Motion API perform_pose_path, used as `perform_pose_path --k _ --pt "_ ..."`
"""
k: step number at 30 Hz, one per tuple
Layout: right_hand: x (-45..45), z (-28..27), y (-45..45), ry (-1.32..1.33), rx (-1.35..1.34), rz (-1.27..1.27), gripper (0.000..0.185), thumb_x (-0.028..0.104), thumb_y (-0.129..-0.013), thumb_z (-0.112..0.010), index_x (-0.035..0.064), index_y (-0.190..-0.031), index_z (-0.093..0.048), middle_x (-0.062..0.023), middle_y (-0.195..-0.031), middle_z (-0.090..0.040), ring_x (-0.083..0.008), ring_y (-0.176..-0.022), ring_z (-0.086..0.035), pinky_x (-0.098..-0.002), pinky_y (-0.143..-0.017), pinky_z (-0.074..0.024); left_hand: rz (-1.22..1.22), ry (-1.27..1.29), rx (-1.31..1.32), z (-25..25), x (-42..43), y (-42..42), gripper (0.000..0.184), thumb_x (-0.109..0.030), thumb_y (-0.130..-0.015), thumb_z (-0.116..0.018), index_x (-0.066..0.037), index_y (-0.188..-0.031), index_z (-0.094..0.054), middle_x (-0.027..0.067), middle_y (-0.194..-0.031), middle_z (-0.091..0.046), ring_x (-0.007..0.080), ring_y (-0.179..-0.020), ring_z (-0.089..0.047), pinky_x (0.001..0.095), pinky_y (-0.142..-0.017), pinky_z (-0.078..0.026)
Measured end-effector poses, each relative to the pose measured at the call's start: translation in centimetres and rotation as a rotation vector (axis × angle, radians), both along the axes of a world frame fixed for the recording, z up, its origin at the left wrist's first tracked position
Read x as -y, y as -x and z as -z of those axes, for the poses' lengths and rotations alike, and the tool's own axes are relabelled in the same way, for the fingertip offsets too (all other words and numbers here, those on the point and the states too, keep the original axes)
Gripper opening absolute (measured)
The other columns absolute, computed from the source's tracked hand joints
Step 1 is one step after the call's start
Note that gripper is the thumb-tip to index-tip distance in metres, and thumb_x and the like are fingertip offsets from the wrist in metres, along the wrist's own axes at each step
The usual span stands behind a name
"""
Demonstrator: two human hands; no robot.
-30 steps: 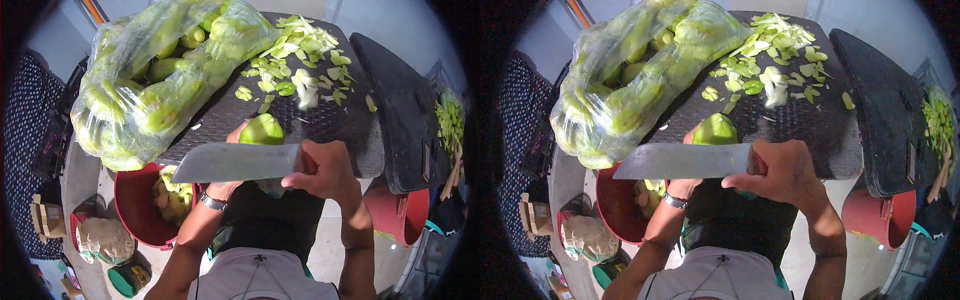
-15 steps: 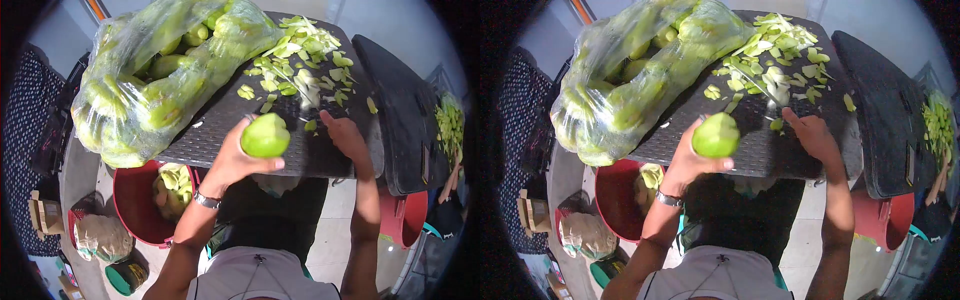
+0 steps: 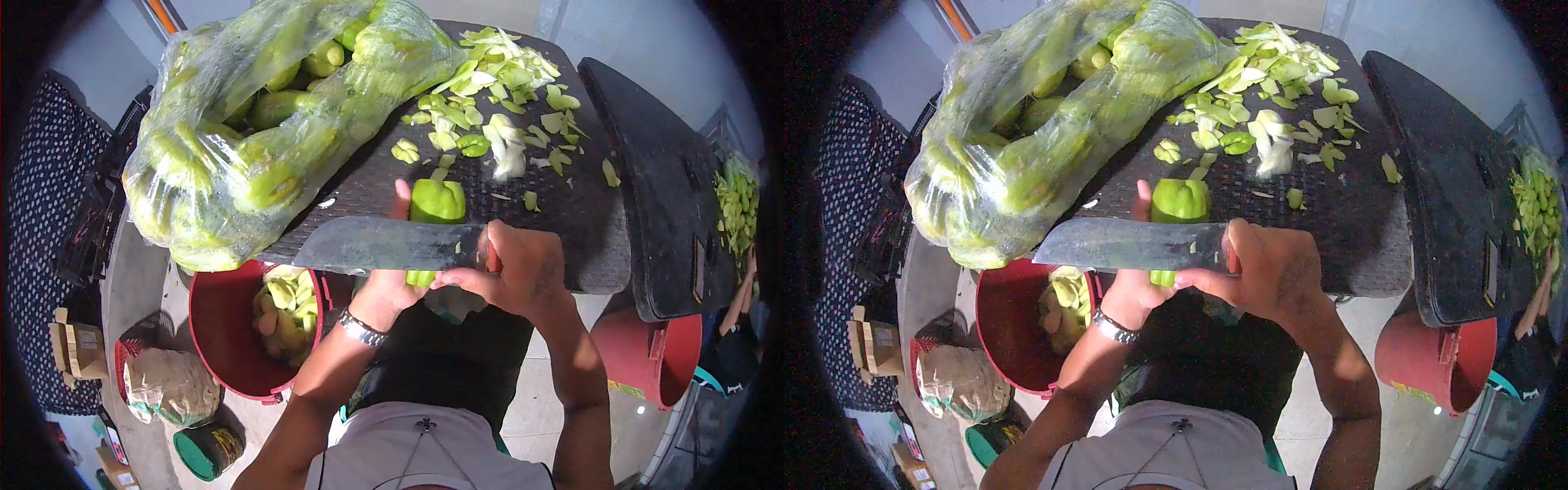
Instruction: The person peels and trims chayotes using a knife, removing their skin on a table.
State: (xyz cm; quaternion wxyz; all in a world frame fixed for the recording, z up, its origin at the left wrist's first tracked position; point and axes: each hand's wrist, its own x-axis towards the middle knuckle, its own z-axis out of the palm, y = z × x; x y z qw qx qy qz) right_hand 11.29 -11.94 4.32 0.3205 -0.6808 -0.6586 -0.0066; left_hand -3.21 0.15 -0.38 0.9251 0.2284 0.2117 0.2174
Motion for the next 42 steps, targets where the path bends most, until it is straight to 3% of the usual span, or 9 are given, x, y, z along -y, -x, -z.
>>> perform_pose_path --k 3,12,21,27,31,32,35,36,42 --pt "0.0 0.2 -0.3 0.029 -0.017 -0.008 0.063 0.065 -0.07 -0.086 0.012 -0.067 -0.051 -0.0033 -0.054 -0.055 -0.0248 -0.049 -0.063 -0.0385 -0.047 -0.0487 0.225 0.03 0.29 2.3 -1.1 1.0 0.084 -0.081 -0.095 -0.041 -0.008 -0.13 -0.064 0.0124 -0.108 -0.075 0.024 -0.084 -0.075 0.0326 -0.056 -0.059" --pt "0.0 1.3 -4.1 0.097 -0.091 -0.001 0.072 0.073 -0.076 -0.077 0.0051 -0.068 -0.054 -0.0086 -0.055 -0.055 -0.0285 -0.049 -0.061 -0.0368 -0.048 -0.0449 0.067 -0.188 -0.06 0.2 0.1 0.9 0.076 -0.079 -0.097 -0.04 -0.008 -0.108 -0.064 0.0092 -0.074 -0.065 0.0204 -0.048 -0.06 0.0293 -0.037 -0.041" --pt "-0.3 1.6 -5.4 0.134 -0.09 -0.082 0.062 0.064 -0.082 -0.077 0.0056 -0.07 -0.061 -0.0093 -0.057 -0.06 -0.0285 -0.053 -0.067 -0.0399 -0.052 -0.05 0.121 -0.354 -0.083 1.7 -1.1 0.9 0.076 -0.076 -0.101 -0.033 -0.007 -0.113 -0.062 0.0128 -0.079 -0.065 0.0206 -0.049 -0.058 0.0293 -0.038 -0.039" --pt "-0.7 2.0 -10.8 0.398 -0.285 0.344 0.075 0.068 -0.095 -0.06 -0.004 -0.076 -0.066 -0.0208 -0.062 -0.059 -0.0388 -0.063 -0.065 -0.0469 -0.066 -0.0501 0.077 -0.374 -0.119 -1.1 -0.6 1.8 0.08 -0.078 -0.1 -0.028 -0.007 -0.125 -0.058 0.0134 -0.085 -0.067 0.0191 -0.047 -0.058 0.0277 -0.037 -0.042" --pt "-1.0 1.7 -11.0 0.569 -0.379 0.51 0.081 0.073 -0.097 -0.051 -0.0039 -0.076 -0.064 -0.0173 -0.062 -0.057 -0.032 -0.061 -0.06 -0.0443 -0.065 -0.0462 -0.091 -0.331 -0.203 -0.7 -1.5 0.0 0.084 -0.08 -0.099 -0.025 -0.008 -0.124 -0.059 0.0121 -0.087 -0.067 0.0184 -0.061 -0.062 0.0292 -0.046 -0.047" --pt "-1.1 2.3 -11.3 0.539 -0.414 0.527 0.081 0.075 -0.096 -0.05 -0.0017 -0.072 -0.061 -0.0113 -0.059 -0.054 -0.0247 -0.057 -0.057 -0.0404 -0.06 -0.0444 -0.024 -0.338 -0.181 -1.0 -2.0 0.4 0.081 -0.081 -0.098 -0.032 -0.01 -0.127 -0.06 0.0154 -0.105 -0.07 0.0238 -0.089 -0.068 0.0371 -0.07 -0.056" --pt "-0.9 2.3 -10.6 0.42 -0.58 0.534 0.08 0.079 -0.095 -0.047 0.005 -0.065 -0.054 -0.0027 -0.055 -0.048 -0.0139 -0.049 -0.049 -0.0328 -0.05 -0.0386 -0.271 0.241 0.3 -3.9 -1.5 0.0 0.081 -0.081 -0.095 -0.041 -0.012 -0.133 -0.059 0.0199 -0.129 -0.066 0.0327 -0.115 -0.064 0.0478 -0.097 -0.052" --pt "-0.5 2.1 -10.0 0.38 -0.649 0.534 0.079 0.08 -0.095 -0.047 0.0073 -0.064 -0.052 -0.0014 -0.055 -0.047 -0.0121 -0.047 -0.047 -0.031 -0.047 -0.0367 -0.284 0.176 0.444 -3.0 -1.8 0.2 0.085 -0.08 -0.092 -0.047 -0.01 -0.14 -0.057 0.0213 -0.146 -0.056 0.0394 -0.135 -0.051 0.0574 -0.114 -0.038" --pt "0.3 1.3 -7.9 0.278 -0.77 0.447 0.073 0.077 -0.099 -0.042 0.0121 -0.065 -0.048 0.0025 -0.056 -0.044 -0.0086 -0.046 -0.043 -0.0277 -0.043 -0.0314 0.103 0.297 0.372 -0.2 -0.5 -1.0 0.06 -0.05 -0.104 -0.05 0.0 -0.135 -0.054 0.0263 -0.13 -0.061 0.0428 -0.116 -0.064 0.0605 -0.098 -0.053"
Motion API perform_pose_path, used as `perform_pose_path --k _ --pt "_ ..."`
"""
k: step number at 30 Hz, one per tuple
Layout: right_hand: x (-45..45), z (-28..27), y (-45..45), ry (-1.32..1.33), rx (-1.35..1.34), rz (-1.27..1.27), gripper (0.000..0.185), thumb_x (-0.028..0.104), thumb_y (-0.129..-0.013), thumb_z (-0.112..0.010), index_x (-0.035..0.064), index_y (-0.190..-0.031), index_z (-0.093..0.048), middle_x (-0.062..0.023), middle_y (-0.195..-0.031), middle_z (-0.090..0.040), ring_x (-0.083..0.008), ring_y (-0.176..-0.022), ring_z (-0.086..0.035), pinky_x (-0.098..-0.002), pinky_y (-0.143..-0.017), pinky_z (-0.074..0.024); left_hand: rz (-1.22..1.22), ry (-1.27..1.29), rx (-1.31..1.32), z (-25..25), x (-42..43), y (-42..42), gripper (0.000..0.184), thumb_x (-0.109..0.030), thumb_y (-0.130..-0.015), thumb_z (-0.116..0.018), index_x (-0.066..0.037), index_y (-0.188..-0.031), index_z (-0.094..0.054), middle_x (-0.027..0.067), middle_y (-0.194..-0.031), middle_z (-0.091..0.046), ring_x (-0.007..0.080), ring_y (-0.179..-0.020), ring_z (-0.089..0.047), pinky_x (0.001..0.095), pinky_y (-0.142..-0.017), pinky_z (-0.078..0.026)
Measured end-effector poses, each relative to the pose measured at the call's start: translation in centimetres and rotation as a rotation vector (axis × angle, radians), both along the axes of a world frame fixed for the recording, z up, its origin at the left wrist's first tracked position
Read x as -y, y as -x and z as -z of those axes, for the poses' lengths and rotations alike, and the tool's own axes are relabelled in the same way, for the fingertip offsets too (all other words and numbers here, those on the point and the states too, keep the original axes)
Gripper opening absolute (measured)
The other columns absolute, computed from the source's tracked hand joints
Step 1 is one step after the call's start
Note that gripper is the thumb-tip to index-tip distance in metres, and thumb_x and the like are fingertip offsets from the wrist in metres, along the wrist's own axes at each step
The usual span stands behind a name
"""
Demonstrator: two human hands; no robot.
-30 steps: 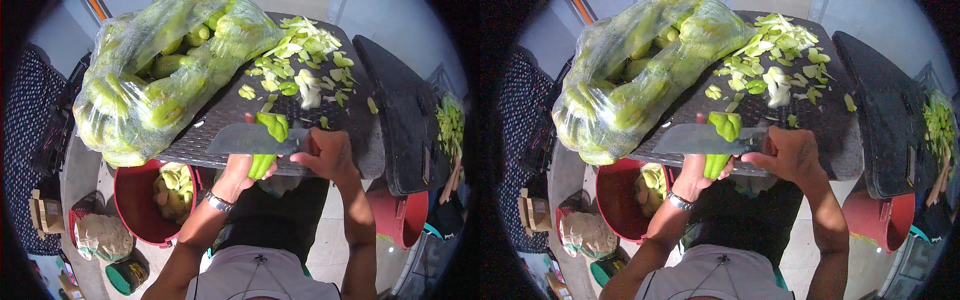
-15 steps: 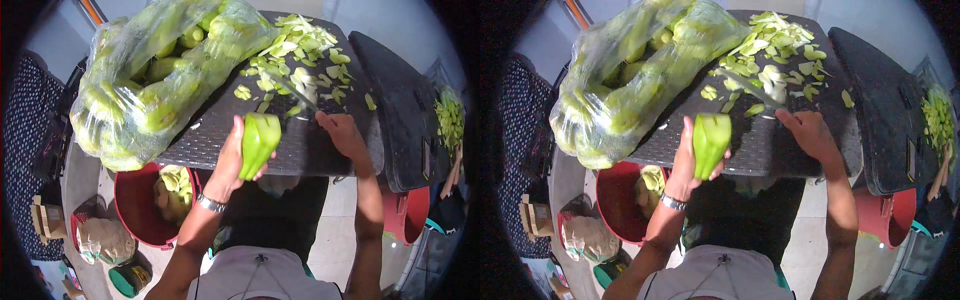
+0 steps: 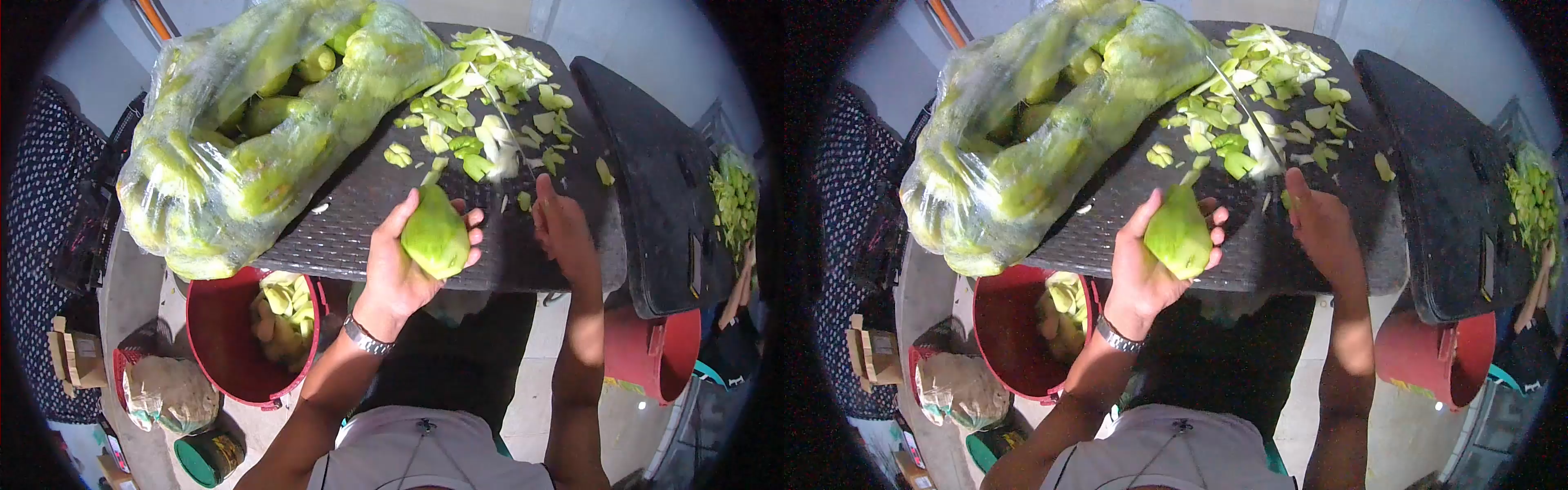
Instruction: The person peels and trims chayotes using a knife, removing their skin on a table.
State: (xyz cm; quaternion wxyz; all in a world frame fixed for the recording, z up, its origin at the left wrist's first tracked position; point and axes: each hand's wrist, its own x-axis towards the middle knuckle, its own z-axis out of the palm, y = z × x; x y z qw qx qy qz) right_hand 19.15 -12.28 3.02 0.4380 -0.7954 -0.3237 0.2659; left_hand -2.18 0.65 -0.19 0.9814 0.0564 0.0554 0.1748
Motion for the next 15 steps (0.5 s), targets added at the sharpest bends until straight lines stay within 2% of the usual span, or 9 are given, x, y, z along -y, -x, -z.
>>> perform_pose_path --k 1,3,6,7,8,9,11,15 --pt "0.5 -0.1 0.7 -0.002 -0.017 -0.008 0.072 0.076 -0.098 -0.047 0.0099 -0.067 -0.052 0.0001 -0.056 -0.046 -0.0106 -0.05 -0.046 -0.0297 -0.048 -0.035 0.069 0.055 0.076 0.6 -0.1 -0.1 0.06 -0.047 -0.105 -0.049 0.004 -0.138 -0.052 0.0262 -0.134 -0.06 0.0435 -0.119 -0.063 0.0607 -0.097 -0.054" --pt "1.0 -1.2 1.9 -0.02 -0.038 -0.03 0.071 0.073 -0.095 -0.057 0.0056 -0.072 -0.06 -0.0049 -0.057 -0.051 -0.0144 -0.057 -0.051 -0.0338 -0.059 -0.0422 0.049 -0.038 -0.014 0.2 0.4 0.1 0.053 -0.046 -0.106 -0.049 -0.001 -0.134 -0.055 0.0226 -0.128 -0.064 0.0407 -0.112 -0.066 0.0563 -0.095 -0.056" --pt "2.1 -1.1 5.0 -0.168 0.3 -0.085 0.061 0.065 -0.089 -0.072 0.0076 -0.072 -0.06 -0.0059 -0.056 -0.053 -0.0169 -0.052 -0.053 -0.0356 -0.054 -0.0435 -0.034 -0.121 -0.177 -1.3 0.9 0.2 0.047 -0.044 -0.106 -0.05 -0.005 -0.131 -0.057 0.0194 -0.124 -0.067 0.037 -0.109 -0.068 0.052 -0.094 -0.057" --pt "2.7 -1.3 6.0 -0.161 0.393 -0.177 0.06 0.065 -0.085 -0.075 0.0083 -0.072 -0.059 -0.0053 -0.056 -0.054 -0.0181 -0.051 -0.054 -0.0359 -0.052 -0.0439 -0.072 -0.135 -0.239 -1.5 1.0 0.2 0.046 -0.043 -0.107 -0.05 -0.005 -0.132 -0.057 0.0187 -0.124 -0.067 0.0359 -0.109 -0.068 0.0509 -0.094 -0.057" --pt "3.4 -1.6 6.8 -0.153 0.484 -0.272 0.06 0.064 -0.081 -0.078 0.009 -0.071 -0.058 -0.0047 -0.056 -0.054 -0.0193 -0.049 -0.055 -0.0361 -0.051 -0.0443 -0.051 -0.127 -0.213 -1.5 0.9 -0.1 0.043 -0.043 -0.107 -0.051 -0.006 -0.129 -0.059 0.0171 -0.123 -0.068 0.0322 -0.109 -0.068 0.0493 -0.095 -0.057" --pt "3.7 -1.7 7.3 -0.14 0.572 -0.367 0.06 0.064 -0.078 -0.082 0.0097 -0.07 -0.057 -0.0041 -0.056 -0.055 -0.0206 -0.048 -0.056 -0.0364 -0.049 -0.0447 0.026 -0.091 -0.108 -1.5 0.6 -0.1 0.048 -0.049 -0.105 -0.054 -0.006 -0.126 -0.06 0.0165 -0.118 -0.07 0.0302 -0.103 -0.07 0.0462 -0.088 -0.059" --pt "3.8 -0.7 8.1 -0.18 0.634 -0.413 0.063 0.068 -0.073 -0.082 0.0109 -0.07 -0.056 -0.0018 -0.055 -0.054 -0.022 -0.048 -0.058 -0.036 -0.048 -0.0451 -0.065 -0.264 -0.295 -0.7 0.3 -0.5 0.051 -0.053 -0.103 -0.056 -0.007 -0.124 -0.061 0.0152 -0.109 -0.072 0.0279 -0.092 -0.072 0.0425 -0.078 -0.061" --pt "3.5 -0.6 8.8 -0.19 0.797 -0.422 0.066 0.073 -0.07 -0.08 0.0126 -0.068 -0.053 -0.0001 -0.054 -0.052 -0.0215 -0.048 -0.06 -0.036 -0.046 -0.0457 -0.149 -0.259 -0.405 -1.1 1.1 -1.1 0.055 -0.054 -0.103 -0.054 -0.005 -0.128 -0.061 0.0158 -0.106 -0.073 0.0283 -0.085 -0.073 0.0413 -0.074 -0.061"
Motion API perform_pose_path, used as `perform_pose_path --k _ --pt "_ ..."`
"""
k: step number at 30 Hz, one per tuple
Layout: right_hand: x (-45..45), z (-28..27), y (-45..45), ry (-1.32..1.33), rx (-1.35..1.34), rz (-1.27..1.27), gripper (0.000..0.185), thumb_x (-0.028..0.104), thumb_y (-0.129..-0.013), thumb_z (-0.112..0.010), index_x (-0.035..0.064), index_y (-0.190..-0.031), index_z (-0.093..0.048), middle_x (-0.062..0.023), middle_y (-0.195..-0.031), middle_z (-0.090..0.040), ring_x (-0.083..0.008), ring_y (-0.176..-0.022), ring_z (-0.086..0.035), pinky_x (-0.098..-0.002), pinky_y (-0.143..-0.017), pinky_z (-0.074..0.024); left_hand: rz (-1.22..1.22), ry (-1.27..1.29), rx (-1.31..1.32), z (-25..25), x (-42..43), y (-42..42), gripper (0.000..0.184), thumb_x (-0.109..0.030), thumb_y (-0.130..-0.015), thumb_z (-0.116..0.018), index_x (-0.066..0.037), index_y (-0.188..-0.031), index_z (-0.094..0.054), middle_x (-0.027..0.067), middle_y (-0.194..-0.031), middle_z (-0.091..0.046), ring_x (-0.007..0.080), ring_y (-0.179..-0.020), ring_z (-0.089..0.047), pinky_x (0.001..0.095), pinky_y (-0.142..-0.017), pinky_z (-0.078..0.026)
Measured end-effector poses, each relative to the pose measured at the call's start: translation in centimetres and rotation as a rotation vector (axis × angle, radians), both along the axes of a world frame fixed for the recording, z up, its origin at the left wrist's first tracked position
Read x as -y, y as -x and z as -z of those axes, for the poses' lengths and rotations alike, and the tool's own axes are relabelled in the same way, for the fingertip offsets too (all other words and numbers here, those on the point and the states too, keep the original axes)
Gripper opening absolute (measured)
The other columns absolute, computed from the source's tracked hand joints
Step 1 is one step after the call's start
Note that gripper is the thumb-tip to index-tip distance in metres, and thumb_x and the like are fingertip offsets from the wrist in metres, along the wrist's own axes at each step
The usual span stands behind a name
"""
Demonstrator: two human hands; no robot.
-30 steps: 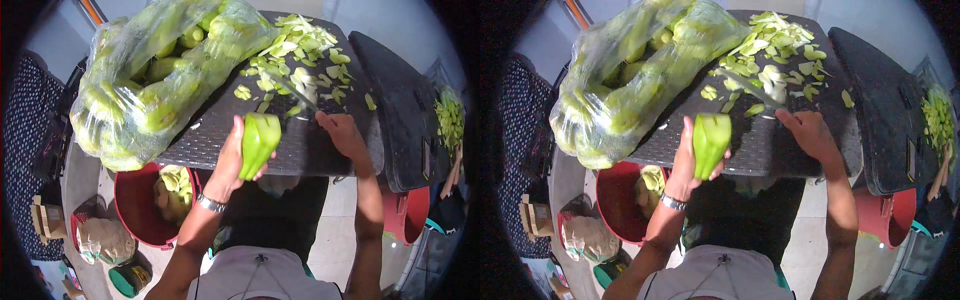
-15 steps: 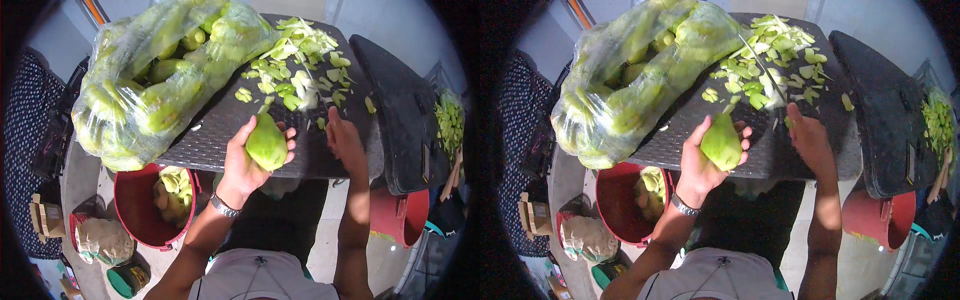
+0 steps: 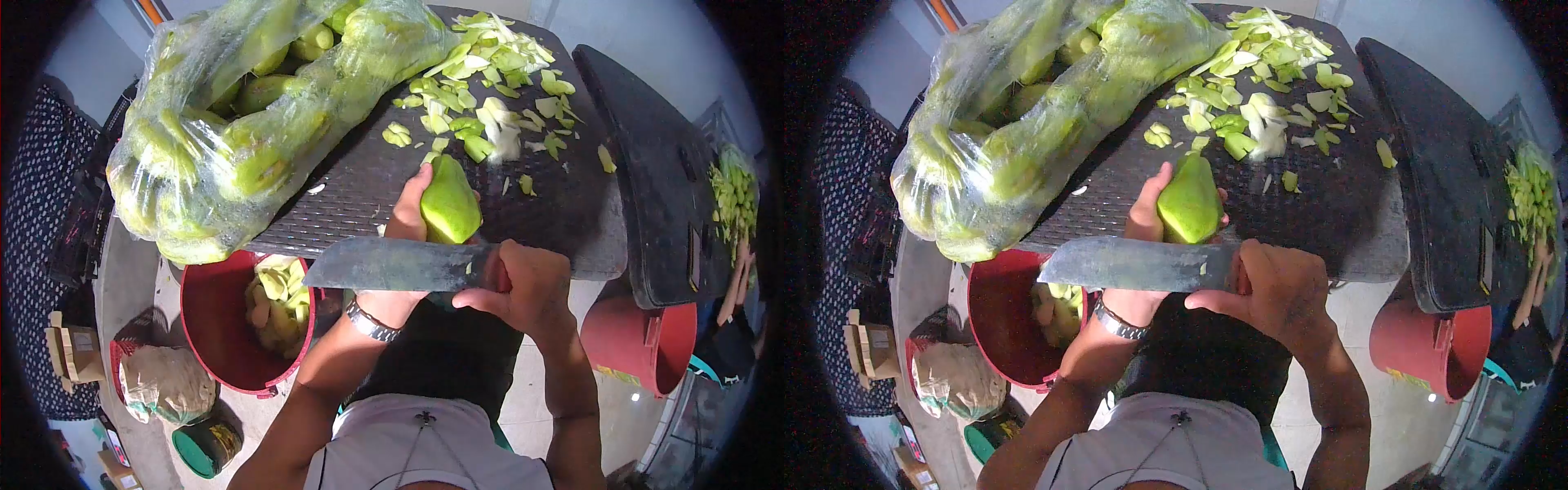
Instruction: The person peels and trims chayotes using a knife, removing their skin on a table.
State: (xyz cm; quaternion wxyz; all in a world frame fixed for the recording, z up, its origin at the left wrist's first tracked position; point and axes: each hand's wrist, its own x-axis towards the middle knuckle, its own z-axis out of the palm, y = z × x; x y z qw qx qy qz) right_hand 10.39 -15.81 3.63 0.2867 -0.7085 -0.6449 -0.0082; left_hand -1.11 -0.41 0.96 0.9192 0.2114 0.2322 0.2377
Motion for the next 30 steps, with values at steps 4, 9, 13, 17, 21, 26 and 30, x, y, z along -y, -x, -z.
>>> perform_pose_path --k 4,9,13,17,21,26,30 --pt "-0.1 0.3 -0.1 -0.006 -0.035 0.014 0.067 0.074 -0.07 -0.079 0.0124 -0.068 -0.052 -0.0003 -0.054 -0.051 -0.0214 -0.047 -0.058 -0.0355 -0.046 -0.0446 -0.043 0.061 -0.02 0.0 0.4 -0.3 0.055 -0.055 -0.102 -0.054 -0.005 -0.126 -0.062 0.0151 -0.104 -0.072 0.0281 -0.085 -0.072 0.041 -0.073 -0.061" --pt "-0.4 0.6 0.1 -0.015 0.003 0.019 0.068 0.074 -0.069 -0.079 0.0113 -0.067 -0.054 -0.0005 -0.053 -0.051 -0.02 -0.046 -0.056 -0.033 -0.046 -0.0424 -0.04 0.04 -0.007 0.6 0.4 -0.1 0.055 -0.055 -0.101 -0.056 -0.005 -0.123 -0.062 0.0145 -0.102 -0.072 0.028 -0.084 -0.072 0.0414 -0.076 -0.06" --pt "-0.5 0.5 -0.1 -0.002 0.015 0.001 0.068 0.076 -0.07 -0.077 0.0124 -0.068 -0.052 -0.0008 -0.054 -0.051 -0.0225 -0.048 -0.059 -0.0353 -0.046 -0.0455 -0.065 0.027 -0.019 0.7 0.5 -0.2 0.055 -0.055 -0.1 -0.057 -0.004 -0.122 -0.063 0.014 -0.101 -0.072 0.0277 -0.085 -0.072 0.0406 -0.078 -0.06" --pt "-0.9 0.8 -1.4 0.02 -0.059 0.026 0.07 0.075 -0.07 -0.079 0.0107 -0.065 -0.053 -0.0018 -0.052 -0.052 -0.0211 -0.047 -0.057 -0.0346 -0.047 -0.043 -0.084 0.023 -0.019 0.6 0.8 -0.1 0.056 -0.055 -0.099 -0.058 -0.004 -0.122 -0.064 0.0141 -0.101 -0.072 0.0276 -0.086 -0.072 0.0399 -0.078 -0.059" --pt "-1.1 0.0 -1.7 0.081 -0.09 0.011 0.071 0.073 -0.071 -0.08 0.008 -0.065 -0.054 -0.0049 -0.053 -0.053 -0.0232 -0.048 -0.059 -0.0356 -0.048 -0.0438 -0.078 -0.019 0.01 0.3 0.4 0.2 0.056 -0.054 -0.099 -0.059 -0.004 -0.124 -0.063 0.0142 -0.102 -0.072 0.0275 -0.087 -0.071 0.0395 -0.077 -0.059" --pt "-1.9 1.1 -4.3 0.101 -0.197 0.119 0.07 0.071 -0.073 -0.081 0.0045 -0.07 -0.058 -0.0085 -0.054 -0.055 -0.0257 -0.049 -0.059 -0.037 -0.049 -0.0441 -0.033 -0.109 0.126 1.2 0.9 1.8 0.049 -0.047 -0.103 -0.056 -0.005 -0.126 -0.062 0.0131 -0.108 -0.072 0.0261 -0.09 -0.071 0.0389 -0.077 -0.059" --pt "-1.6 0.6 -2.9 0.142 -0.253 0.06 0.067 0.068 -0.075 -0.081 0.0048 -0.07 -0.058 -0.0083 -0.054 -0.054 -0.0257 -0.049 -0.059 -0.0375 -0.049 -0.044 -0.152 0.003 0.007 1.7 0.3 0.2 0.046 -0.045 -0.104 -0.055 -0.005 -0.126 -0.064 0.0115 -0.108 -0.072 0.0254 -0.091 -0.071 0.0403 -0.079 -0.058"
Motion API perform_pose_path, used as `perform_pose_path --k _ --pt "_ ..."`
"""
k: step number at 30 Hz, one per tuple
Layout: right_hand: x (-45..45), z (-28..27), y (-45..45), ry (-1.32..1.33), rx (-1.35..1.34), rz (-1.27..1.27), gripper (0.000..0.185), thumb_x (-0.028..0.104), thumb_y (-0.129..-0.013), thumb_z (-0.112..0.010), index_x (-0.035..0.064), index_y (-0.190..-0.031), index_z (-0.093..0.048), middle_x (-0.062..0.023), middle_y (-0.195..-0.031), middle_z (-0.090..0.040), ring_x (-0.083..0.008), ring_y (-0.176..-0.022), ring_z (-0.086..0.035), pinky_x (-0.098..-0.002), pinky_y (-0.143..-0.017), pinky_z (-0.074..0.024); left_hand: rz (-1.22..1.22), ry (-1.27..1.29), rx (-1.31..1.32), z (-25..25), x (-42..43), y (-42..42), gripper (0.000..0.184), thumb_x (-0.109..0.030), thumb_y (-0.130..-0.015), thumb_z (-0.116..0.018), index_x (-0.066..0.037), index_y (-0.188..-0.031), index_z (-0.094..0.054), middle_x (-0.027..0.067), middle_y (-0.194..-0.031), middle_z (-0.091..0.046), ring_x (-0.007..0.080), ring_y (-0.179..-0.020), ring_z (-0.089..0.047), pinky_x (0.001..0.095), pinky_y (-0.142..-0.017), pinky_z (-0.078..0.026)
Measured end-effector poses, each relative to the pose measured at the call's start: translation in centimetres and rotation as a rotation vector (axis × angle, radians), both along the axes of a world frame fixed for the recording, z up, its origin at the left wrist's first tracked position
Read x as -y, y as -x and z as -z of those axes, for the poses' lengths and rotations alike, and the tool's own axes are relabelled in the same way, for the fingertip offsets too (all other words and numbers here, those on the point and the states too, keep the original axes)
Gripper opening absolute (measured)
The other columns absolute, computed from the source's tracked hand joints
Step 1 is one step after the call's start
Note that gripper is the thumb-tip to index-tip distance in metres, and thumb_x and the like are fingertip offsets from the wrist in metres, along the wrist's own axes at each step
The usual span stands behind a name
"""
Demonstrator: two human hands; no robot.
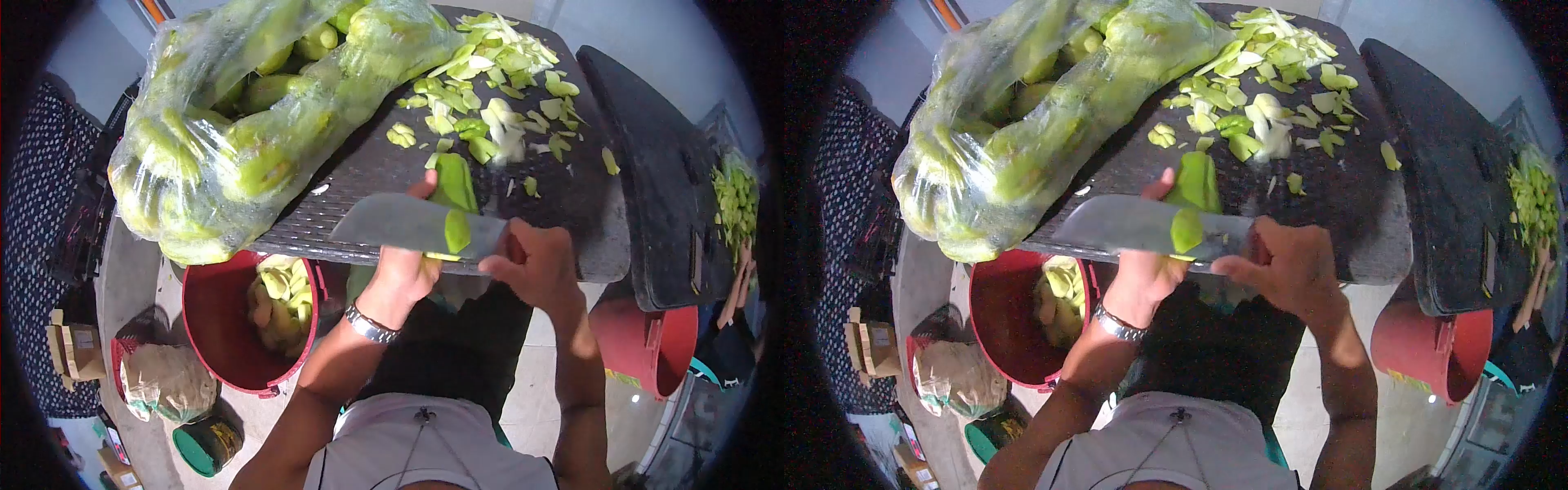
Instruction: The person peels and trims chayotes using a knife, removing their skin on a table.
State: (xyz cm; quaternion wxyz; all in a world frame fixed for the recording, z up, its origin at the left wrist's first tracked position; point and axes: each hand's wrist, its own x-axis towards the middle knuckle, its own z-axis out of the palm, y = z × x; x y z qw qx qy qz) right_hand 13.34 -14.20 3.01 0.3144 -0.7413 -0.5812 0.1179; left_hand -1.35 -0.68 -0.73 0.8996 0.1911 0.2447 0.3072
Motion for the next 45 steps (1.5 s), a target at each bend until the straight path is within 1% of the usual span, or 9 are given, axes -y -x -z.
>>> perform_pose_path --k 5,14,19,27,30,31,36,40,45 --pt "-0.4 -0.6 1.0 -0.016 0.073 -0.109 0.064 0.068 -0.08 -0.077 0.0079 -0.071 -0.058 -0.0059 -0.056 -0.059 -0.0275 -0.052 -0.065 -0.0392 -0.051 -0.0501 0.107 -0.07 0.024 -1.0 -0.5 0.2 0.055 -0.052 -0.095 -0.066 -0.006 -0.125 -0.065 0.0105 -0.105 -0.072 0.0225 -0.091 -0.071 0.0401 -0.084 -0.057" --pt "-1.1 0.3 -0.1 -0.029 0.071 -0.062 0.062 0.065 -0.08 -0.079 0.0061 -0.074 -0.062 -0.0085 -0.058 -0.061 -0.0299 -0.054 -0.067 -0.0414 -0.053 -0.0513 0.059 -0.156 -0.102 -0.2 -0.1 1.4 0.049 -0.047 -0.102 -0.058 -0.006 -0.127 -0.064 0.0096 -0.106 -0.072 0.0207 -0.093 -0.071 0.038 -0.085 -0.058" --pt "-1.5 1.4 -1.0 -0.063 0.023 -0.038 0.064 0.063 -0.083 -0.076 0.0022 -0.074 -0.059 -0.0118 -0.056 -0.053 -0.0307 -0.051 -0.058 -0.0399 -0.052 -0.0444 0.006 -0.08 -0.01 0.5 0.6 0.9 0.053 -0.05 -0.106 -0.045 -0.004 -0.127 -0.059 0.0124 -0.107 -0.072 0.025 -0.085 -0.073 0.0402 -0.053 -0.059" --pt "-1.4 1.2 -0.1 -0.089 -0.054 -0.127 0.064 0.061 -0.088 -0.073 0.0 -0.075 -0.057 -0.011 -0.054 -0.05 -0.0275 -0.049 -0.055 -0.0375 -0.05 -0.0418 -0.009 -0.026 -0.017 0.5 -0.1 0.2 0.053 -0.046 -0.107 -0.043 -0.003 -0.135 -0.055 0.0123 -0.109 -0.071 0.0269 -0.098 -0.071 0.043 -0.063 -0.061" --pt "-2.1 2.2 -1.3 -0.101 -0.065 -0.094 0.064 0.06 -0.09 -0.072 0.0001 -0.074 -0.057 -0.0118 -0.054 -0.051 -0.0276 -0.049 -0.055 -0.0376 -0.05 -0.0424 0.005 -0.161 -0.124 -0.7 1.1 0.9 0.051 -0.044 -0.107 -0.042 -0.001 -0.132 -0.056 0.0128 -0.105 -0.07 0.0284 -0.092 -0.071 0.0431 -0.062 -0.06" --pt "-2.3 2.3 -1.6 -0.08 -0.038 -0.091 0.063 0.061 -0.09 -0.071 0.0014 -0.075 -0.059 -0.0121 -0.056 -0.054 -0.0294 -0.052 -0.06 -0.0392 -0.052 -0.0456 -0.01 -0.136 -0.071 -0.2 1.2 0.9 0.041 -0.041 -0.107 -0.049 -0.005 -0.126 -0.057 0.0098 -0.103 -0.069 0.0214 -0.085 -0.071 0.0366 -0.062 -0.06" --pt "-3.5 2.3 -4.0 -0.058 0.224 0.001 0.062 0.063 -0.096 -0.063 0.0038 -0.078 -0.064 -0.0137 -0.06 -0.06 -0.0309 -0.058 -0.067 -0.0419 -0.054 -0.0508 0.093 -0.109 -0.094 -0.4 0.9 1.3 0.051 -0.044 -0.107 -0.042 0.001 -0.126 -0.058 0.0163 -0.102 -0.069 0.03 -0.082 -0.071 0.0391 -0.055 -0.057" --pt "-6.3 1.2 -8.3 0.176 -0.093 0.263 0.066 0.068 -0.098 -0.054 0.005 -0.078 -0.06 -0.0099 -0.055 -0.052 -0.026 -0.052 -0.06 -0.041 -0.05 -0.0485 0.155 -0.047 -0.015 -2.5 0.8 2.0 0.053 -0.045 -0.106 -0.045 0.001 -0.13 -0.057 0.0164 -0.102 -0.069 0.0307 -0.082 -0.071 0.0395 -0.056 -0.057" --pt "-6.0 -2.9 -7.1 0.137 -0.941 0.335 0.072 0.081 -0.095 -0.044 0.0146 -0.067 -0.047 0.0039 -0.05 -0.041 -0.0085 -0.034 -0.035 -0.0274 -0.034 -0.0278 -0.022 -0.051 -0.069 -1.6 -1.6 1.2 0.057 -0.053 -0.107 -0.046 -0.007 -0.136 -0.06 0.0111 -0.118 -0.07 0.0279 -0.1 -0.069 0.0499 -0.085 -0.058"
